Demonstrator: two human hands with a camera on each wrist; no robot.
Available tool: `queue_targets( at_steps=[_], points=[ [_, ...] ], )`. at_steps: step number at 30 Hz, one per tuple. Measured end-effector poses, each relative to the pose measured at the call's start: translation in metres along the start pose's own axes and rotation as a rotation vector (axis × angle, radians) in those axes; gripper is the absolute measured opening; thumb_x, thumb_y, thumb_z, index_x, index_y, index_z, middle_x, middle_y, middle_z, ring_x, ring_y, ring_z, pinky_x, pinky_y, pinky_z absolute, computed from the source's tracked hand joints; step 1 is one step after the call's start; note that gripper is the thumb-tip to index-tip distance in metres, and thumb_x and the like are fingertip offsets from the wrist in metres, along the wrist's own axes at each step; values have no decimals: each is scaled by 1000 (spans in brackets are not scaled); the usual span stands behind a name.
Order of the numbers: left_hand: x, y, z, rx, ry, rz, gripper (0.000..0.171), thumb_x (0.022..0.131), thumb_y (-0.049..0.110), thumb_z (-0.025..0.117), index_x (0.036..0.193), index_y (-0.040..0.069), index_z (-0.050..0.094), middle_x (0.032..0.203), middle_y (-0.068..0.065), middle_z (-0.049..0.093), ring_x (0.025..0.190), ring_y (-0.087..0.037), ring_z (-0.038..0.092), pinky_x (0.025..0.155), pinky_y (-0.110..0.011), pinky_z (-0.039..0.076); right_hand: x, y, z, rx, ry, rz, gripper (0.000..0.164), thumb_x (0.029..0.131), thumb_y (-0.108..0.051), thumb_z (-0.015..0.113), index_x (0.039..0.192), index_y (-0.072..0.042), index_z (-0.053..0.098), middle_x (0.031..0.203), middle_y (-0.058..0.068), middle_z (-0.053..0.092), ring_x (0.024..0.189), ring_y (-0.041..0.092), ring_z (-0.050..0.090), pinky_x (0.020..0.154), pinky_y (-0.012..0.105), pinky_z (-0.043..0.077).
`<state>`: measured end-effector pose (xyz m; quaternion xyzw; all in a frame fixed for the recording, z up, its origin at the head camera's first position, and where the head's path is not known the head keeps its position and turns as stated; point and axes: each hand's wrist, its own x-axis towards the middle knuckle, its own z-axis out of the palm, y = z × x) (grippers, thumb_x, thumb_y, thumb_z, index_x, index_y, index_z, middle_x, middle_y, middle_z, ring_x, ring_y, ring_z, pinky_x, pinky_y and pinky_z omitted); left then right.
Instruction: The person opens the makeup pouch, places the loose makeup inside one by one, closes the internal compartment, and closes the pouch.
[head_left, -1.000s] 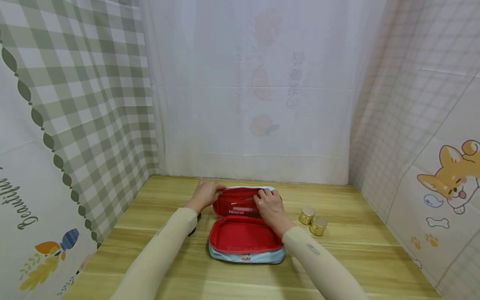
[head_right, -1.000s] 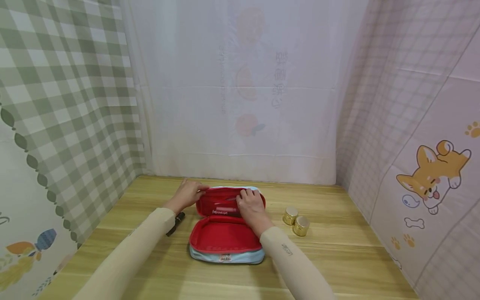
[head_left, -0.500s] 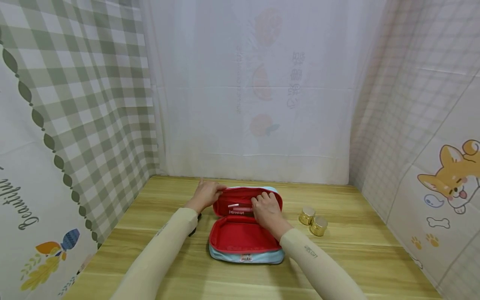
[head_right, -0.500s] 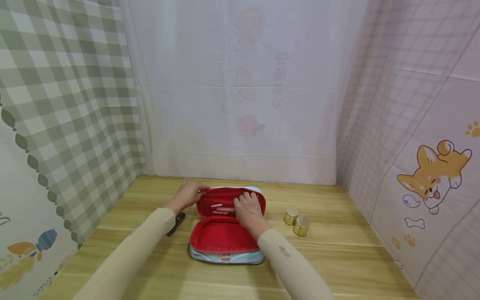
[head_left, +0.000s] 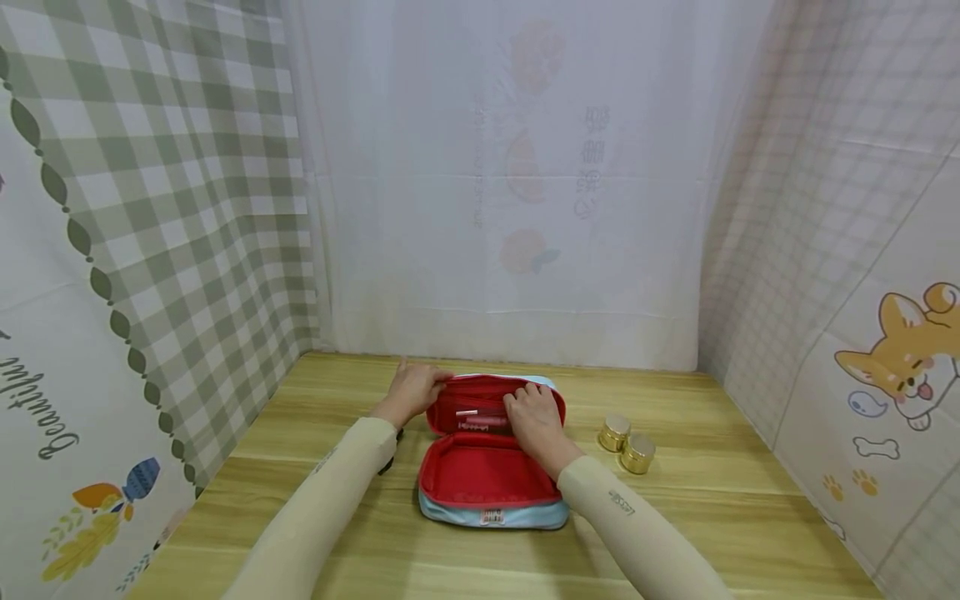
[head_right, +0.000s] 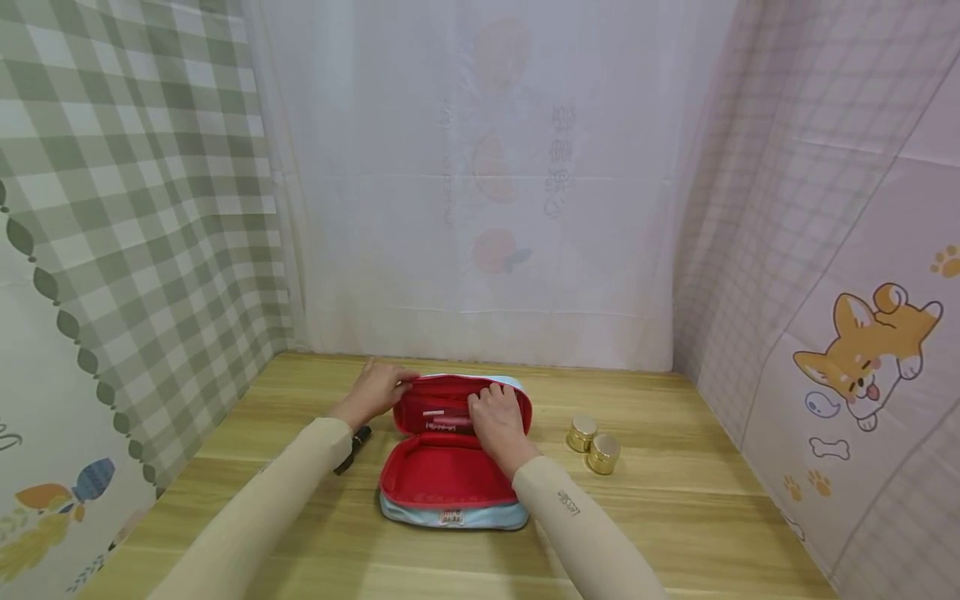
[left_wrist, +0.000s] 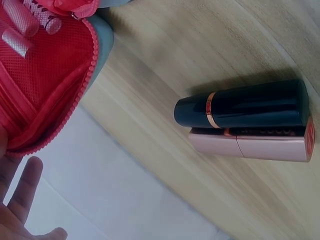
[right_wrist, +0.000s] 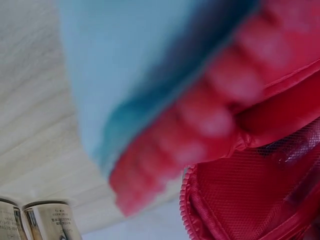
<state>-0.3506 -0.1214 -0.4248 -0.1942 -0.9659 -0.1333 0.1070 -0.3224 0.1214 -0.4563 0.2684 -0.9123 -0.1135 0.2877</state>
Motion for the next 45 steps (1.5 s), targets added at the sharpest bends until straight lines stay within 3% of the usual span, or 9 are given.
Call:
queue_targets(
  at_steps=[6,14,22,29,32,37,41,45],
  points=[
    [-1,4,0,12,22,-8,30,96,12,66,125,15,71,119,-4,70,114,-26,64,111,-68,17,1,-1,-1,8,70,47,10,85,-4,69,80,-10,64,74,8,59,78,28,56,69,41,43],
    [2,4,2,23,32,-10,30,97,11,65,126,16,71,114,-4,72,112,-27,65,111,-68,18,-1,0,-6,0,33,59,9,86,-5,69,84,-12,64,76,6,60,80,27,56,70,40,43],
    [3,3,3,29,28,-11,32,97,9,63,127,16,70,112,-5,73,111,-28,65,110,-68,20,-8,5,-7,6,103,59,9,83,-5,69,84,-12,64,78,6,62,79,27,56,67,40,43],
    [4,1,7,45,23,-12,35,99,10,60,132,16,66,116,-7,71,111,-28,64,108,-61,30,-19,16,-11,2,131,78,8,84,-6,67,86,-14,67,82,5,64,81,27,59,66,40,42],
    [3,1,7,56,25,-1,36,98,10,61,134,16,65,115,-7,71,109,-28,64,101,-55,39,-25,23,-13,4,133,109,5,86,-11,70,89,-14,68,86,5,65,83,27,59,65,39,42],
    [0,2,7,73,36,25,37,96,13,65,133,13,64,112,-8,70,106,-30,64,92,-51,45,-37,31,-12,96,139,231,28,83,-21,79,107,-9,70,100,11,64,89,31,60,71,43,44],
    [-1,2,7,70,36,33,39,96,15,66,134,11,62,112,-9,69,106,-31,64,92,-51,46,-48,35,-9,186,77,328,44,83,-27,80,119,-7,65,111,15,62,96,33,60,76,48,45],
    [-3,2,10,42,23,32,43,96,17,67,137,8,59,117,-12,67,108,-33,63,93,-51,47,-60,33,-6,240,-10,354,51,83,-33,80,122,-5,65,115,17,62,100,36,60,75,50,46]
  ],
)
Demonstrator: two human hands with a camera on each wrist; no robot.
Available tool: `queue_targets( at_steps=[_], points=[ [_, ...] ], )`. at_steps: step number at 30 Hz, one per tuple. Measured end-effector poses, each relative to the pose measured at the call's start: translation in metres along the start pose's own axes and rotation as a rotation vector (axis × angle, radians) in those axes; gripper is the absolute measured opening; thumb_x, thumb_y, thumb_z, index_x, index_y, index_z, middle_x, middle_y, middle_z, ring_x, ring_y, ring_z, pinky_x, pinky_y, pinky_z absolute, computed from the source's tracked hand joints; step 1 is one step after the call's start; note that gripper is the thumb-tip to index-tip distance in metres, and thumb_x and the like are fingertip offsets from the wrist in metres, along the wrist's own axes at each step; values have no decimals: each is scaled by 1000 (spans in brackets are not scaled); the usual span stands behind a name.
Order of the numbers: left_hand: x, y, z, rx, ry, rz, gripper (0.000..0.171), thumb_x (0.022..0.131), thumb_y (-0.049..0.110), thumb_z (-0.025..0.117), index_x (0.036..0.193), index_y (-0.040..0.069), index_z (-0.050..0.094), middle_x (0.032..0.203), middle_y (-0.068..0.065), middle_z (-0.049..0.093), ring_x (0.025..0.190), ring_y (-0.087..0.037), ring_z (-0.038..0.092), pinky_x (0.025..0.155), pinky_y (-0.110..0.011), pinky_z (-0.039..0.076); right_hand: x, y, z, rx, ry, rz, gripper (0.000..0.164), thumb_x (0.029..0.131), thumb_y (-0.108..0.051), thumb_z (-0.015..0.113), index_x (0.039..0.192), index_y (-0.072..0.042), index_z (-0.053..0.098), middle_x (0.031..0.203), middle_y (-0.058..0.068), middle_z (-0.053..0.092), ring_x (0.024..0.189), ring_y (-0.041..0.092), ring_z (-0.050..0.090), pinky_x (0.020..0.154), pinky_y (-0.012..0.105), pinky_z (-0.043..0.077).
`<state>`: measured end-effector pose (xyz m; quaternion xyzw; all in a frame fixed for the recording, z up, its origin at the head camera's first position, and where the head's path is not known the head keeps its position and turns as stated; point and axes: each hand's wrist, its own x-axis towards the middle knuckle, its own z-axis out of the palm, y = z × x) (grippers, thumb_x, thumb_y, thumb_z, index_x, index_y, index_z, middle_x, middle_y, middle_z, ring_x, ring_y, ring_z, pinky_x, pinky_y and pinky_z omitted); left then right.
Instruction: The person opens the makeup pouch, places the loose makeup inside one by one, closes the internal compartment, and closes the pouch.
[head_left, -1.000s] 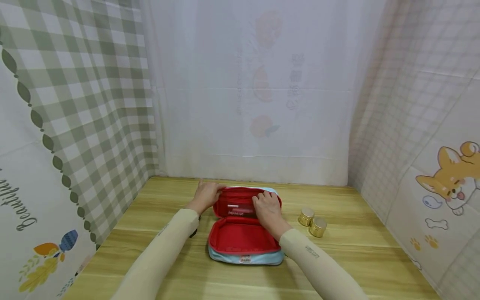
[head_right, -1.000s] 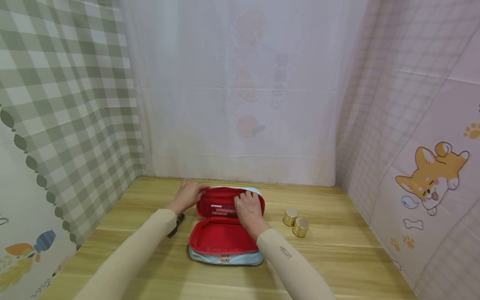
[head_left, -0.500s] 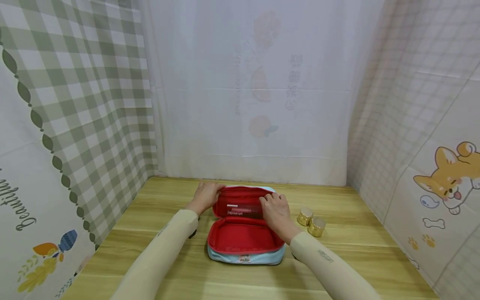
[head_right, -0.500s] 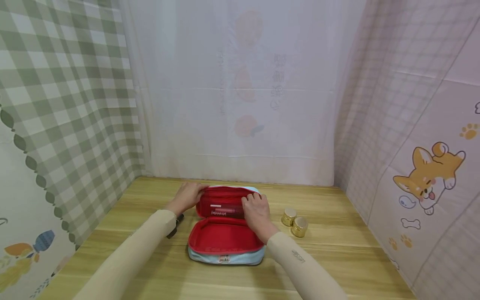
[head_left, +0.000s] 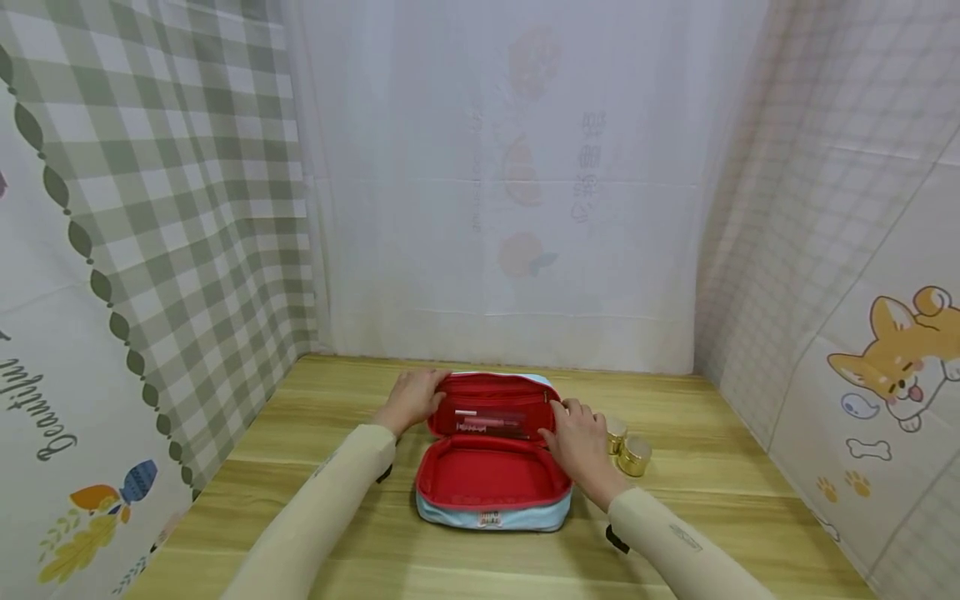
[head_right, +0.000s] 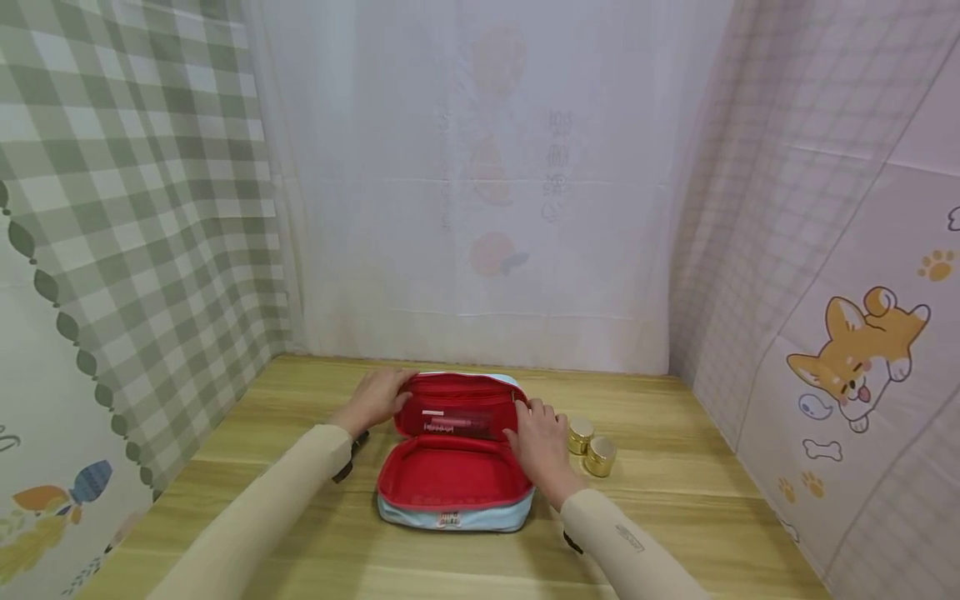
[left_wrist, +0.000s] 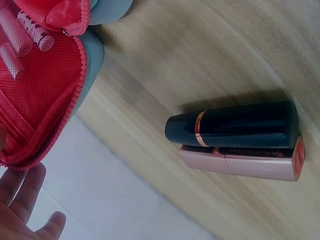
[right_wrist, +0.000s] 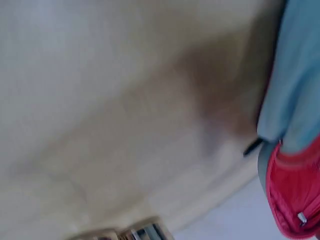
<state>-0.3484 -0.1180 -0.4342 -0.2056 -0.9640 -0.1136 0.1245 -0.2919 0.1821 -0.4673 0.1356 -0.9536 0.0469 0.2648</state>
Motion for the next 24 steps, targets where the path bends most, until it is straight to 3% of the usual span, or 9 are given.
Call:
queue_targets(
  at_steps=[5,12,16,24],
  points=[
    [-2,0,4,-71,-17,-9,48,96,15,67,141,3,54,125,-16,63,114,-35,60,96,-53,46,-11,-1,6,68,-156,59,58,84,-40,77,126,-2,65,117,20,63,103,38,61,78,53,48],
    [-1,-2,9,-188,-32,-36,49,97,8,63,143,1,49,130,-20,58,119,-35,56,99,-48,46,4,8,8,373,-231,349,53,96,-30,63,130,10,56,115,28,65,104,43,63,82,56,52],
    [0,-3,11,-241,-42,-48,50,97,5,60,145,0,46,134,-22,55,123,-36,53,103,-48,44,16,18,8,496,-311,401,41,100,-21,55,127,10,60,114,23,67,104,38,64,85,51,52],
    [2,-4,16,-354,-35,-74,54,96,-2,57,147,-3,41,138,-28,48,127,-41,48,107,-50,39,28,20,13,612,-385,477,25,96,-11,59,112,1,72,105,13,72,96,30,65,77,42,53]
  ],
)
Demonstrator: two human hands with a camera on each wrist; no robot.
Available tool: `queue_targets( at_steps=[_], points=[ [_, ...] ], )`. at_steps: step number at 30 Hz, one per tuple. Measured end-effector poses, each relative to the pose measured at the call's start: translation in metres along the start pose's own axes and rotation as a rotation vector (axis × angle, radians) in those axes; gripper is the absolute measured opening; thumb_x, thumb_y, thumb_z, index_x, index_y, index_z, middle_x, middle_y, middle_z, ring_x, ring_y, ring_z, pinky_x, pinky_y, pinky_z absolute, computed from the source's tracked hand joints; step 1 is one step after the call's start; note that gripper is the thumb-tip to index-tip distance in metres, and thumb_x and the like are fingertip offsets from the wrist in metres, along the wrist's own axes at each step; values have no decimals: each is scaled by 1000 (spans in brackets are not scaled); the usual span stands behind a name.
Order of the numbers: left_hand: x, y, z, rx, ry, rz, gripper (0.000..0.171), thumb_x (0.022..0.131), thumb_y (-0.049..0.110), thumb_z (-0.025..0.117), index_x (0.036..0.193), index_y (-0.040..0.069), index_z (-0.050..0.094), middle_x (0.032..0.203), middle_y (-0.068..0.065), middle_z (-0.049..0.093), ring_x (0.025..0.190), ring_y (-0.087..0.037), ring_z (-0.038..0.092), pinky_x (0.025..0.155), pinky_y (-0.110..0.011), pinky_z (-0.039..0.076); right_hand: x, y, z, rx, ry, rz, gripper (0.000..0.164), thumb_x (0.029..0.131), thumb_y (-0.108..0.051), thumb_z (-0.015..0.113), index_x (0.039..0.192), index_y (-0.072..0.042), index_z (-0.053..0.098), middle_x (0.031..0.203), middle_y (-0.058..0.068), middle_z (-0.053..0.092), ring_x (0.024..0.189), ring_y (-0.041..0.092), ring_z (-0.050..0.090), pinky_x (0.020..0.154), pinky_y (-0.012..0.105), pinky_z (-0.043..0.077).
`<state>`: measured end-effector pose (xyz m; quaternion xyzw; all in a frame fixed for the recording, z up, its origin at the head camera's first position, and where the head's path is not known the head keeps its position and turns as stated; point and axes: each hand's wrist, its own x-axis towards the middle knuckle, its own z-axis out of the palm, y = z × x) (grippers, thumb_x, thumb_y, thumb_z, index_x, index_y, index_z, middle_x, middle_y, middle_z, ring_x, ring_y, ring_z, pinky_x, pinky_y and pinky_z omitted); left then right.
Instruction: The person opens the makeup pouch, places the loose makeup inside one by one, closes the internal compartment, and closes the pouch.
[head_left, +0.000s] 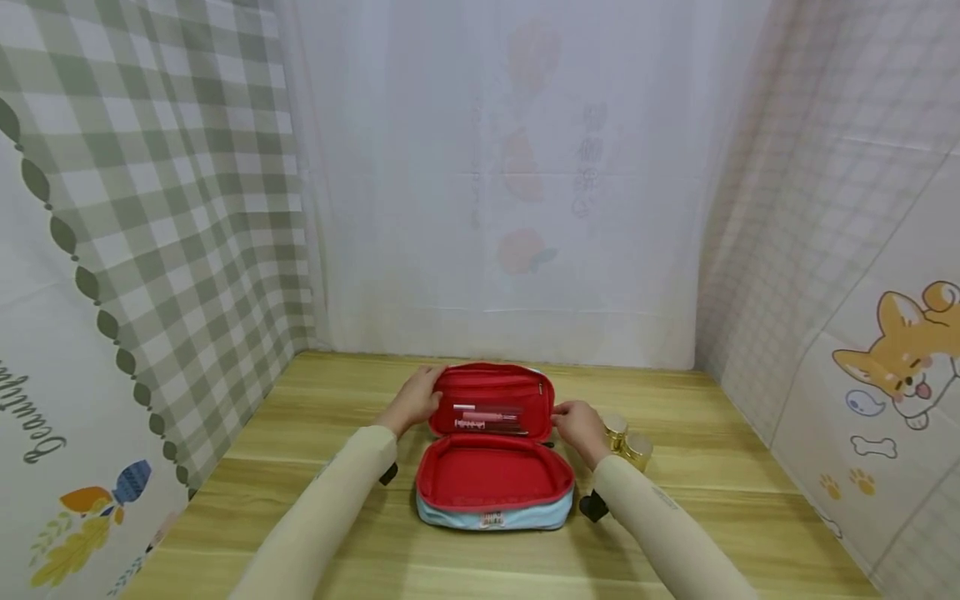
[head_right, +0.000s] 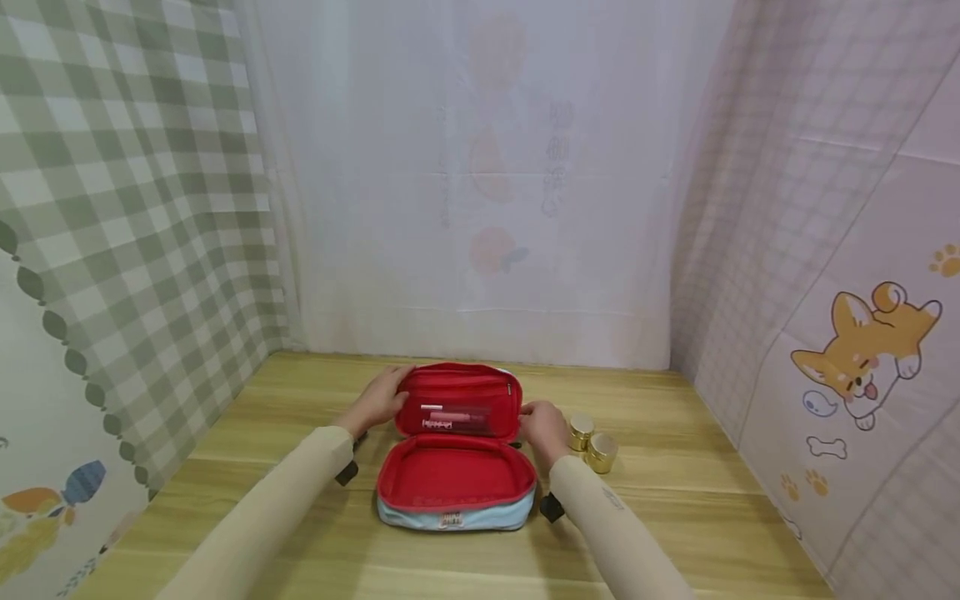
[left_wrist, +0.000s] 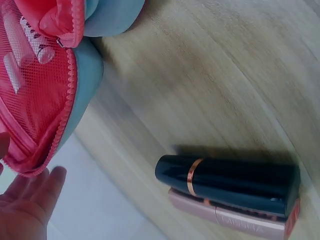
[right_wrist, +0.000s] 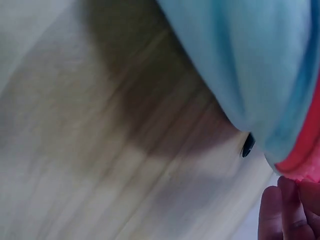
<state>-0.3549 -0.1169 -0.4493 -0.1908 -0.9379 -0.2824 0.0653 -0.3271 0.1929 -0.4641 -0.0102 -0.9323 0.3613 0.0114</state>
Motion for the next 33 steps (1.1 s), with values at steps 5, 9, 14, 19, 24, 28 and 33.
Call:
queue_targets(
  at_steps=[5,9,14,19,24,28,33],
  points=[
    [5,-2,6,-88,-34,-43,55,95,-5,55,148,-2,41,140,-29,43,129,-43,45,108,-52,37,2,-4,4,11,-28,34,25,96,-12,59,113,0,73,107,13,70,89,26,62,71,36,50],
    [6,-3,9,-126,-96,-69,56,95,-4,55,149,-1,40,146,-31,35,134,-45,40,110,-53,34,1,-5,7,38,-54,57,28,97,-13,57,116,2,71,106,14,69,83,25,58,65,32,46],
    [4,-5,14,-119,-165,-115,56,98,5,57,150,0,38,154,-33,22,140,-46,31,111,-55,32,0,-5,9,35,-51,46,31,98,-13,55,119,4,69,114,18,68,92,26,60,72,35,49],
    [-1,-5,19,-121,-235,-171,60,100,13,58,153,1,32,158,-33,7,138,-45,35,109,-53,35,1,-7,9,7,-49,4,34,97,-12,55,124,6,65,120,20,66,93,27,61,74,37,51],
    [-9,-2,20,-90,-260,-178,66,98,17,64,152,-1,32,159,-33,4,133,-42,43,106,-51,40,-3,-7,9,-29,-89,-47,32,97,-11,58,123,6,65,113,17,68,88,24,63,73,38,53],
    [-19,-2,16,-65,-277,-131,66,97,21,66,151,-1,35,158,-31,14,136,-41,39,108,-52,37,-7,-6,10,-33,-126,-79,33,97,-11,61,123,8,63,109,16,70,92,25,66,78,40,54],
    [-34,3,10,-53,-336,-86,68,95,27,68,151,2,38,156,-27,24,142,-41,30,110,-54,34,-13,-6,9,-7,-150,-72,36,96,-11,62,125,9,61,112,17,68,98,27,65,83,42,54]
  ],
)
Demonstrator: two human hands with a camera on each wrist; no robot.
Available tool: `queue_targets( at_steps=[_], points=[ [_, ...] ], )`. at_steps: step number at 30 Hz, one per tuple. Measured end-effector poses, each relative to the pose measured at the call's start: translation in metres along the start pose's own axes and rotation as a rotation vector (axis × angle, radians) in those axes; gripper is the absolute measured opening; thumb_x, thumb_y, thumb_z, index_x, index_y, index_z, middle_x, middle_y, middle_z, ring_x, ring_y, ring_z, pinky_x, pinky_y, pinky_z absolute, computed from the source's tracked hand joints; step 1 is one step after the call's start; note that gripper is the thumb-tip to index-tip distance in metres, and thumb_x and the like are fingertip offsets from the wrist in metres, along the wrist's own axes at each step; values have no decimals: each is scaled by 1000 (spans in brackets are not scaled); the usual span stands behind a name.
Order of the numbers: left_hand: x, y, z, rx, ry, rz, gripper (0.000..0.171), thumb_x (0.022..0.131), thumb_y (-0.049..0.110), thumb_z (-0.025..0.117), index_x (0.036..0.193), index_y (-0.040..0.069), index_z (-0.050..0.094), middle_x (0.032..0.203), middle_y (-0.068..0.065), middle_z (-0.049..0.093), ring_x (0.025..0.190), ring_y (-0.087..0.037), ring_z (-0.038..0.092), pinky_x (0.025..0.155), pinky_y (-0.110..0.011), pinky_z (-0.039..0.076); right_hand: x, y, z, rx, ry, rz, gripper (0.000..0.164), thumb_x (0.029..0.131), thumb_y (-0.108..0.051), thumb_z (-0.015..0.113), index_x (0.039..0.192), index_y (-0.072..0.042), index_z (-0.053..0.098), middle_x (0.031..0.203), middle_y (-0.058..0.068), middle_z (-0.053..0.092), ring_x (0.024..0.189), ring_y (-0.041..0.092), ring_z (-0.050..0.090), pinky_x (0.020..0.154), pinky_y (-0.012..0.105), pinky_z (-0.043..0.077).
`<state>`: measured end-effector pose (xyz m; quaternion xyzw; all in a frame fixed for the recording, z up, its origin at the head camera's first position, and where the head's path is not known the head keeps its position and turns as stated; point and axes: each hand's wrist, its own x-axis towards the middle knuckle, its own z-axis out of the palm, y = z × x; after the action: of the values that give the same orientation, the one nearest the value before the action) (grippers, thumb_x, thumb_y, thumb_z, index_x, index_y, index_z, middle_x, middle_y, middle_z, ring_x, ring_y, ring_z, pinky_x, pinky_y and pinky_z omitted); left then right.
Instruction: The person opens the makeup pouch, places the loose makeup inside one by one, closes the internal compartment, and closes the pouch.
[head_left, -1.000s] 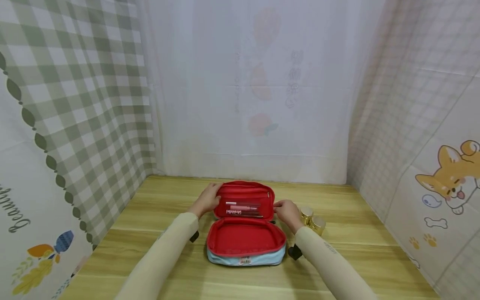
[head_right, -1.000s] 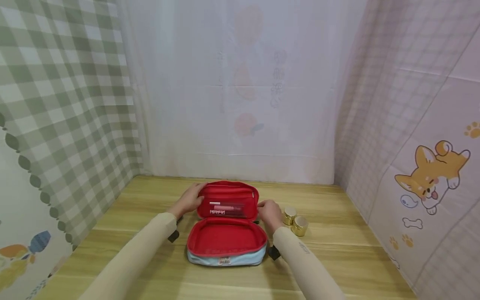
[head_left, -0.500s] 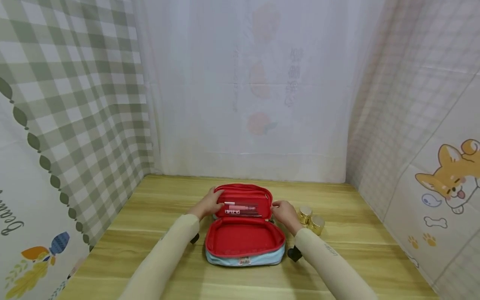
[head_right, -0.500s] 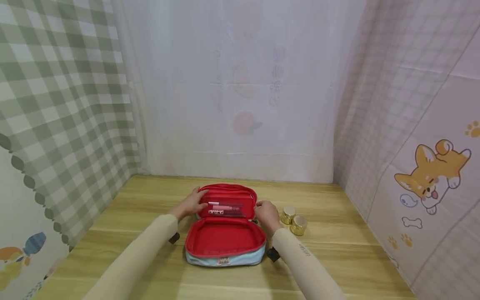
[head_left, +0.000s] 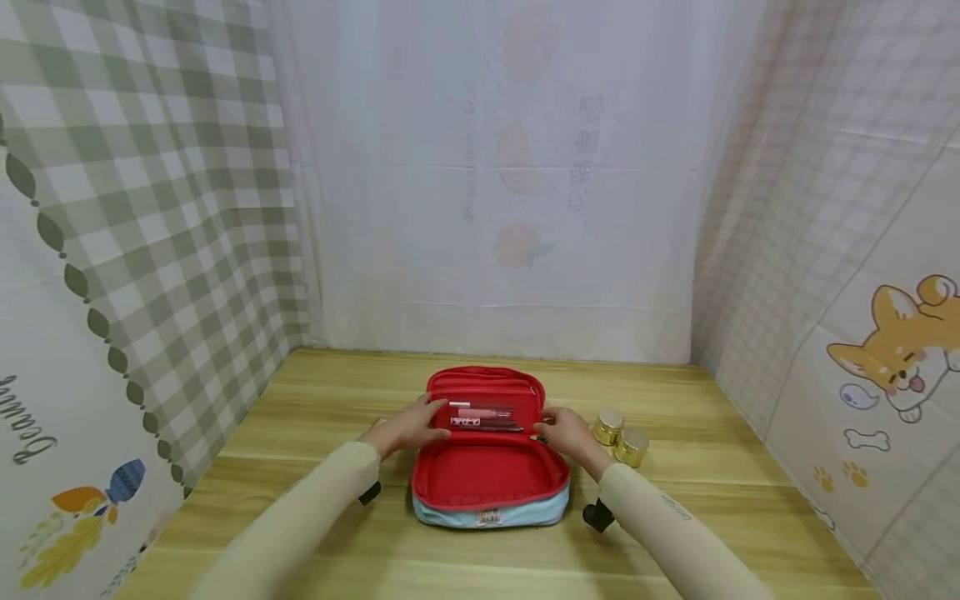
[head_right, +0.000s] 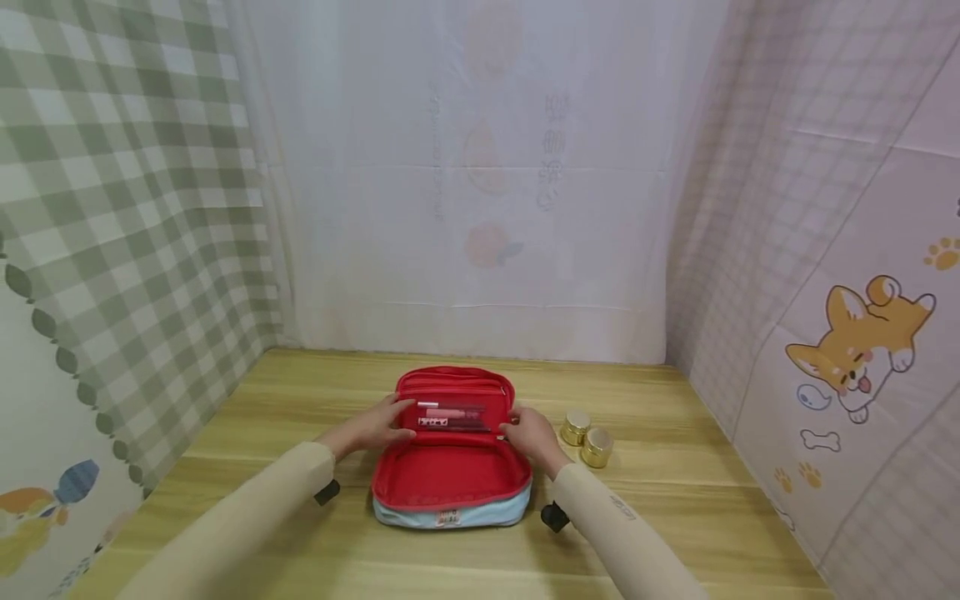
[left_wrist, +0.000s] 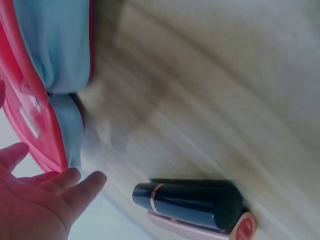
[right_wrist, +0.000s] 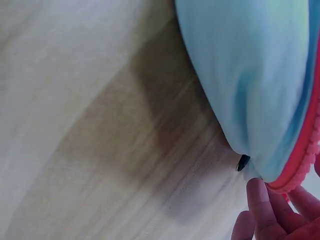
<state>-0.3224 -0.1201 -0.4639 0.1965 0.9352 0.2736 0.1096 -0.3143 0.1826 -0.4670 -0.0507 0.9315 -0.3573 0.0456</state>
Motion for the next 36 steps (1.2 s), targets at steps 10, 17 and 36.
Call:
queue_targets(
  at_steps=[10,17,36],
  points=[
    [-25,9,14,-22,35,66,78,90,34,75,148,-4,39,155,-30,25,141,-47,28,109,-58,33,-11,1,-1,39,-12,-5,37,94,-13,67,125,8,62,113,18,68,102,29,64,86,42,54],
    [-48,9,22,31,63,172,82,88,39,75,147,-6,40,154,-29,28,140,-45,31,109,-57,34,-19,1,-4,10,3,-96,37,92,-11,69,122,9,64,111,20,69,104,34,64,89,47,52],
    [-94,9,34,197,104,308,64,93,35,71,132,-13,55,137,-26,48,128,-37,47,105,-51,41,-58,10,-47,-79,93,-261,37,94,-15,67,125,6,63,122,23,65,105,38,64,85,50,54]
  ],
)
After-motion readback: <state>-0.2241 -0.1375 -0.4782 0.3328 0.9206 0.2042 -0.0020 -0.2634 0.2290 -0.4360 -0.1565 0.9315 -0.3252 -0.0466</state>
